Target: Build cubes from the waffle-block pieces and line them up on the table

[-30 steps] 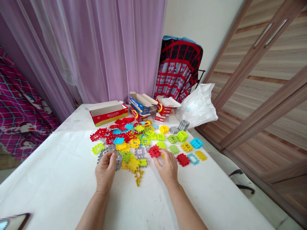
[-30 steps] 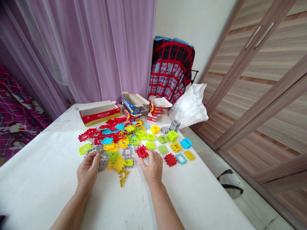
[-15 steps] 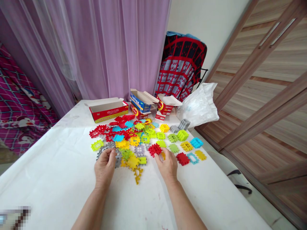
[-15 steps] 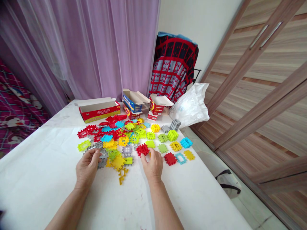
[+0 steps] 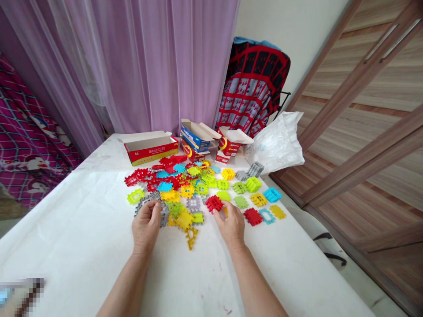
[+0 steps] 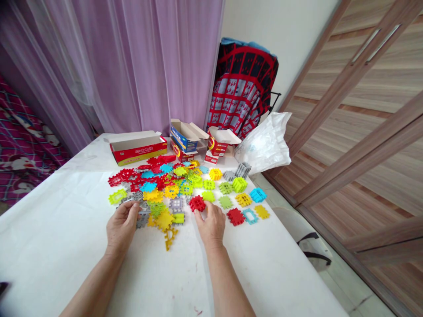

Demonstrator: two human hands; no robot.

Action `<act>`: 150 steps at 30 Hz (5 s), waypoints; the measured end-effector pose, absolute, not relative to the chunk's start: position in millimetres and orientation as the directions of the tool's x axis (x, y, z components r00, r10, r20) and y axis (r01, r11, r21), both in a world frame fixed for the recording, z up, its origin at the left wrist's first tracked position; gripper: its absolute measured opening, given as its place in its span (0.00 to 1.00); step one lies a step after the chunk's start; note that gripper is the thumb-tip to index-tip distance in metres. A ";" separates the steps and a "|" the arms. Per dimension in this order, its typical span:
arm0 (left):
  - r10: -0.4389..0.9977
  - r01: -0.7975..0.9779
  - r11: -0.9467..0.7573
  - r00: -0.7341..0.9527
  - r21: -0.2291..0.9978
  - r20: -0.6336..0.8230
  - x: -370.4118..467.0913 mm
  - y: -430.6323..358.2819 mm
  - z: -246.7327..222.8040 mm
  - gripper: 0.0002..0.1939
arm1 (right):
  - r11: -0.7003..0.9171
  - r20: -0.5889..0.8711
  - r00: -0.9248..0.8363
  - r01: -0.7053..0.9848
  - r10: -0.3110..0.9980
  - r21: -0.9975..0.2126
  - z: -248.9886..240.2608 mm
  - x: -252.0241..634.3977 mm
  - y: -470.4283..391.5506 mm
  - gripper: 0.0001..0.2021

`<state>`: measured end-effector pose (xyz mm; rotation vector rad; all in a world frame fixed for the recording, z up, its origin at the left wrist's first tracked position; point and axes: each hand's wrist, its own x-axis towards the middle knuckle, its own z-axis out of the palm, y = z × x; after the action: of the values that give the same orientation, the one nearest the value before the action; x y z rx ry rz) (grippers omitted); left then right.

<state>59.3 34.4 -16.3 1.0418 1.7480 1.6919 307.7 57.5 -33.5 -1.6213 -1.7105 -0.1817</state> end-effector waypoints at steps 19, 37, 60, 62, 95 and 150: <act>0.788 0.208 -0.040 -0.595 0.977 0.159 57.9 34.5 -17.3 0.16 | 0.191 0.593 0.072 0.909 0.802 -0.369 -35.2 307.2 57.9 0.18; 0.782 0.228 -0.025 -0.602 0.973 0.161 58.0 34.2 -15.6 0.17 | 0.159 0.556 0.080 0.916 0.827 -0.369 -32.0 306.6 56.3 0.18; 0.782 0.212 -0.039 -0.602 0.977 0.161 59.8 34.8 -11.6 0.16 | -0.012 0.410 0.138 0.955 0.902 -0.297 -15.5 300.4 50.3 0.26; 0.781 0.207 -0.034 -0.605 0.978 0.156 59.4 34.8 -12.1 0.16 | -0.016 0.404 0.140 0.955 0.904 -0.295 -16.0 300.4 51.0 0.26; 0.783 0.239 -0.022 -0.599 0.971 0.166 59.2 35.1 -10.9 0.15 | -0.009 0.407 0.137 0.954 0.903 -0.300 -15.9 300.7 52.3 0.23; 0.782 0.398 -0.175 -0.500 0.900 0.373 61.9 31.6 -11.5 0.13 | 0.455 0.509 -0.115 0.639 0.853 -0.620 -1.2 240.0 27.1 0.18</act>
<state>61.9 31.6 -11.5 1.3551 1.7784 1.7215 240.0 27.1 -1.2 -1.2641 -1.8358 0.3098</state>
